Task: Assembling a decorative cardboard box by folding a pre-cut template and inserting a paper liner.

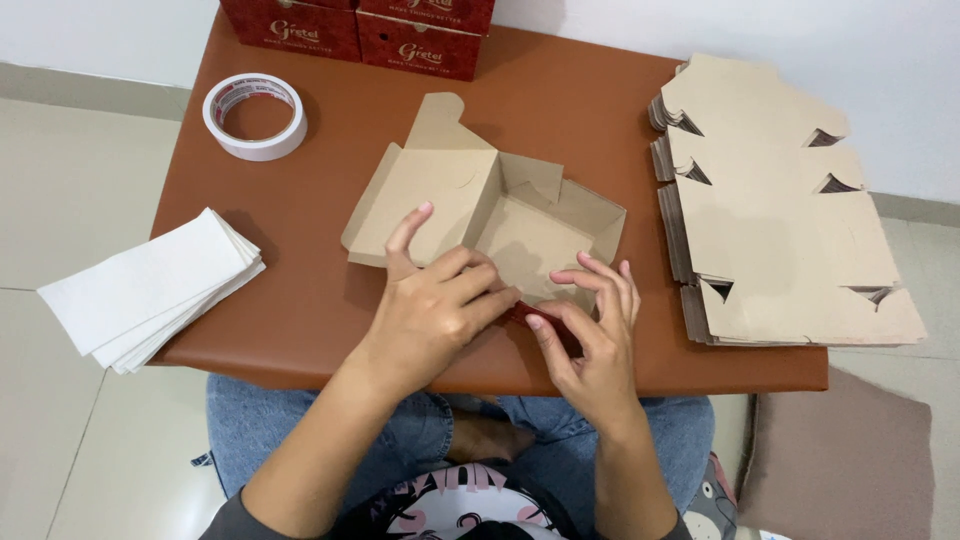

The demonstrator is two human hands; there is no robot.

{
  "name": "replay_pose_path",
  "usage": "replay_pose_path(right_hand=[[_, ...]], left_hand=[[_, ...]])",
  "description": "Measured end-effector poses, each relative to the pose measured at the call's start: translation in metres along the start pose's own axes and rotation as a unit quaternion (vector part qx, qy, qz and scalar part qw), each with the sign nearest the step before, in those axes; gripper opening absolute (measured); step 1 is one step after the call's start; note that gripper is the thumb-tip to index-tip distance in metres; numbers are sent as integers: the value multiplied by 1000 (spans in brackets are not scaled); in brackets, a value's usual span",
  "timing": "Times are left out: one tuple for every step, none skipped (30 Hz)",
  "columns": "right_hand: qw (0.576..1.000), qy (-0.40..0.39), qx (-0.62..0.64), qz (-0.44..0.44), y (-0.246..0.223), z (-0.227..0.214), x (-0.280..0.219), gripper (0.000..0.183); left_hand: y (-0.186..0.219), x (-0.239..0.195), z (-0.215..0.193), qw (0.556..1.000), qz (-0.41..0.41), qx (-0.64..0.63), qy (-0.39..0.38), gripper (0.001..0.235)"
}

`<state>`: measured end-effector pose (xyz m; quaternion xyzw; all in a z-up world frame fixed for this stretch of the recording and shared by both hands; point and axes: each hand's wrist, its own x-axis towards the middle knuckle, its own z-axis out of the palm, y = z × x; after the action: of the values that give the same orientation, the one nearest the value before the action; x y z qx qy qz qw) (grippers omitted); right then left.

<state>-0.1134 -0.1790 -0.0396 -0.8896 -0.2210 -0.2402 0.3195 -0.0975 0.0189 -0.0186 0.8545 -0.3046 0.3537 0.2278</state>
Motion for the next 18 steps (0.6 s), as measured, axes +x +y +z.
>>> replay_pose_path(right_hand=[[1000, 0, 0, 0, -1, 0, 0, 7], [1000, 1, 0, 2, -1, 0, 0, 7], [1000, 3, 1, 5, -1, 0, 0, 7], [1000, 3, 1, 5, -1, 2, -1, 7], [1000, 8, 5, 8, 0, 3, -3, 7], [1000, 12, 9, 11, 1, 4, -4, 7], [1000, 13, 9, 11, 0, 4, -4, 7], [1000, 13, 6, 9, 0, 4, -3, 6], [1000, 13, 4, 7, -1, 3, -3, 5], [1000, 13, 5, 7, 0, 4, -4, 5], [1000, 15, -7, 6, 1, 5, -5, 6], [1000, 17, -18, 5, 2, 6, -6, 8], [1000, 18, -19, 4, 5, 7, -7, 8], [1000, 16, -24, -9, 9, 7, -8, 12], [999, 14, -29, -22, 13, 8, -10, 17], [999, 15, -30, -22, 22, 7, -11, 17], [1000, 12, -22, -18, 31, 6, -12, 35], [1000, 9, -14, -15, 39, 5, -13, 55]], left_hand=[[1, 0, 2, 1000, 0, 0, 0, 9], [1, -1, 4, 1000, 9, 6, 11, 8], [2, -1, 6, 1000, 17, 12, 21, 8], [3, -2, 5, 1000, 18, 12, 21, 8], [3, -2, 4, 1000, 18, 10, 16, 8], [3, -3, 3, 1000, 19, 8, 11, 7], [4, -3, 3, 1000, 20, 8, 11, 7], [4, -4, 3, 1000, 13, 4, 2, 9], [5, -5, 3, 1000, 5, 1, -7, 12], [5, -4, 2, 1000, 5, 1, -8, 12], [6, -4, 1, 1000, 5, -2, -9, 13], [6, -3, 0, 1000, 5, -5, -10, 14], [4, -5, 4, 1000, 6, -5, -9, 14], [2, -7, 8, 999, 29, -15, 5, 12], [0, -8, 12, 998, 53, -25, 18, 10], [-2, -9, 11, 998, 54, -25, 18, 10], [-3, -9, 9, 998, 59, -20, 15, 11], [-4, -10, 8, 998, 64, -16, 11, 12]])
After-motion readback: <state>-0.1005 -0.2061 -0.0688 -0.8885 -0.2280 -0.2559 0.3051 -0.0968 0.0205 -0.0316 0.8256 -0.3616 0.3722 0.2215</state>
